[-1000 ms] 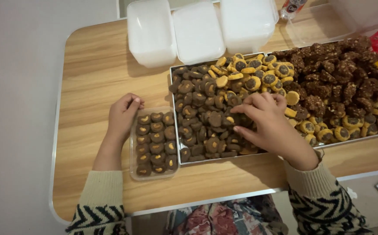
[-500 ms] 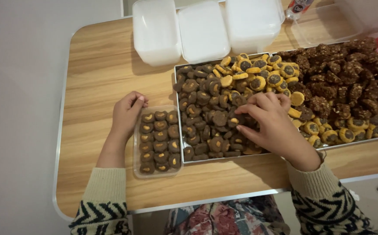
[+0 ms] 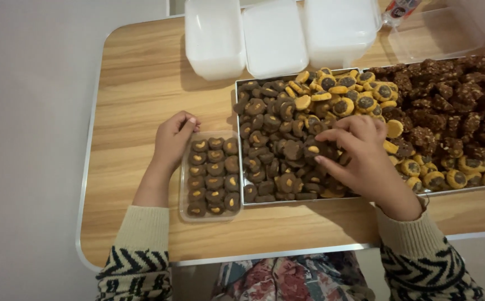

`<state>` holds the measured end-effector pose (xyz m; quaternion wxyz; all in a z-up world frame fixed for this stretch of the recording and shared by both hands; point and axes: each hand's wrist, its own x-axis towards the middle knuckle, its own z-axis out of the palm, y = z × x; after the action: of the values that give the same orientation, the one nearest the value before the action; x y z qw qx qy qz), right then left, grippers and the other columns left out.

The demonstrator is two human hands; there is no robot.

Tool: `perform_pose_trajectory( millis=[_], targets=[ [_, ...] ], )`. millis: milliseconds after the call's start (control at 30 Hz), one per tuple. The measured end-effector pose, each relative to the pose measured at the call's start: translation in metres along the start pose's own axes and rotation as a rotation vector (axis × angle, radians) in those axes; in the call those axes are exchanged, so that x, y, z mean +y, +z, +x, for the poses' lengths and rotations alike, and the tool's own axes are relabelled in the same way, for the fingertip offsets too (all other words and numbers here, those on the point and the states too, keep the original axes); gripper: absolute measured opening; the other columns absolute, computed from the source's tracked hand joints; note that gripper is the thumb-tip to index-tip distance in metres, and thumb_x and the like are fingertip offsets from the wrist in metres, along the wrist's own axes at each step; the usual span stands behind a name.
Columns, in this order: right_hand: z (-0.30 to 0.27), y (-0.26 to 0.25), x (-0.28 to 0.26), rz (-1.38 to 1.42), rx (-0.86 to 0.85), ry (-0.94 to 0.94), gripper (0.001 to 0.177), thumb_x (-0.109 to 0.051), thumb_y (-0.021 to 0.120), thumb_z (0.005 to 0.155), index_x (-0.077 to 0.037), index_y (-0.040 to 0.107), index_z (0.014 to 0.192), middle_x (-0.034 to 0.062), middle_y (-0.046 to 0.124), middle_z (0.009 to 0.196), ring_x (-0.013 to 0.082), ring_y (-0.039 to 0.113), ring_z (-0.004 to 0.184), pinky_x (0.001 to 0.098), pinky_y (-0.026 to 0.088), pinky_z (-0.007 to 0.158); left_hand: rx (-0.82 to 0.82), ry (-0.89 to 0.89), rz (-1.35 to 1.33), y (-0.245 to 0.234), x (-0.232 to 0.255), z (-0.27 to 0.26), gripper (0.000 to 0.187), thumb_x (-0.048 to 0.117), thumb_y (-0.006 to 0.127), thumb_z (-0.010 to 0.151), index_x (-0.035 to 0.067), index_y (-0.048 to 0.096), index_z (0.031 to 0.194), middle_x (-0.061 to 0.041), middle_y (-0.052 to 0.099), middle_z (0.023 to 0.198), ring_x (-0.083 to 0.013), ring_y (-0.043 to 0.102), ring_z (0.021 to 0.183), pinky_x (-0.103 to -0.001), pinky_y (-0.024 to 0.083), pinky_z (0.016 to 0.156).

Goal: Arranging small chocolate cookies from a large tray into a smaller plastic container for packaging.

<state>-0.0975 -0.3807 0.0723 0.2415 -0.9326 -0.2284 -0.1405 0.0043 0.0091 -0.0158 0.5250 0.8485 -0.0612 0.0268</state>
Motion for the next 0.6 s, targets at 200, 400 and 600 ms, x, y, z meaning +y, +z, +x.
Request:
perform_pose_trajectory(
  millis=[200, 400, 600],
  targets=[
    [-0.002, 0.003, 0.007, 0.064, 0.067, -0.017, 0.036, -0.015, 0.082, 0.085, -0.017, 0.069, 0.119, 0.0046, 0.058, 0.106, 0.0284, 0.051, 0.110, 0.0440, 0.027, 0.104, 0.019, 0.015, 0.026, 0.001, -0.010, 0.003, 0.017, 0.020, 0.060, 0.101, 0.014, 0.075, 0.096, -0.008, 0.074, 0.080, -0.0247, 0.073, 0.086, -0.038, 0.054, 0.084],
    [-0.008, -0.001, 0.004, -0.075, 0.115, 0.020, 0.036, -0.028, 0.081, 0.089, -0.009, 0.070, 0.117, 0.0075, 0.071, 0.114, 0.0310, 0.057, 0.112, 0.0454, 0.035, 0.100, 0.026, -0.023, 0.011, 0.004, -0.014, 0.009, 0.015, 0.023, 0.059, 0.096, 0.015, 0.069, 0.088, 0.002, 0.075, 0.084, -0.0091, 0.071, 0.081, -0.025, 0.049, 0.079],
    [-0.007, 0.007, -0.001, -0.059, 0.173, -0.070, 0.038, -0.026, 0.082, 0.091, -0.006, 0.068, 0.121, 0.0104, 0.070, 0.116, 0.0328, 0.055, 0.111, 0.0449, 0.035, 0.096, 0.010, -0.075, 0.020, 0.001, -0.001, 0.007, 0.015, 0.026, 0.057, 0.094, 0.018, 0.069, 0.088, 0.002, 0.075, 0.082, -0.0095, 0.070, 0.081, -0.026, 0.048, 0.079]
  ],
)
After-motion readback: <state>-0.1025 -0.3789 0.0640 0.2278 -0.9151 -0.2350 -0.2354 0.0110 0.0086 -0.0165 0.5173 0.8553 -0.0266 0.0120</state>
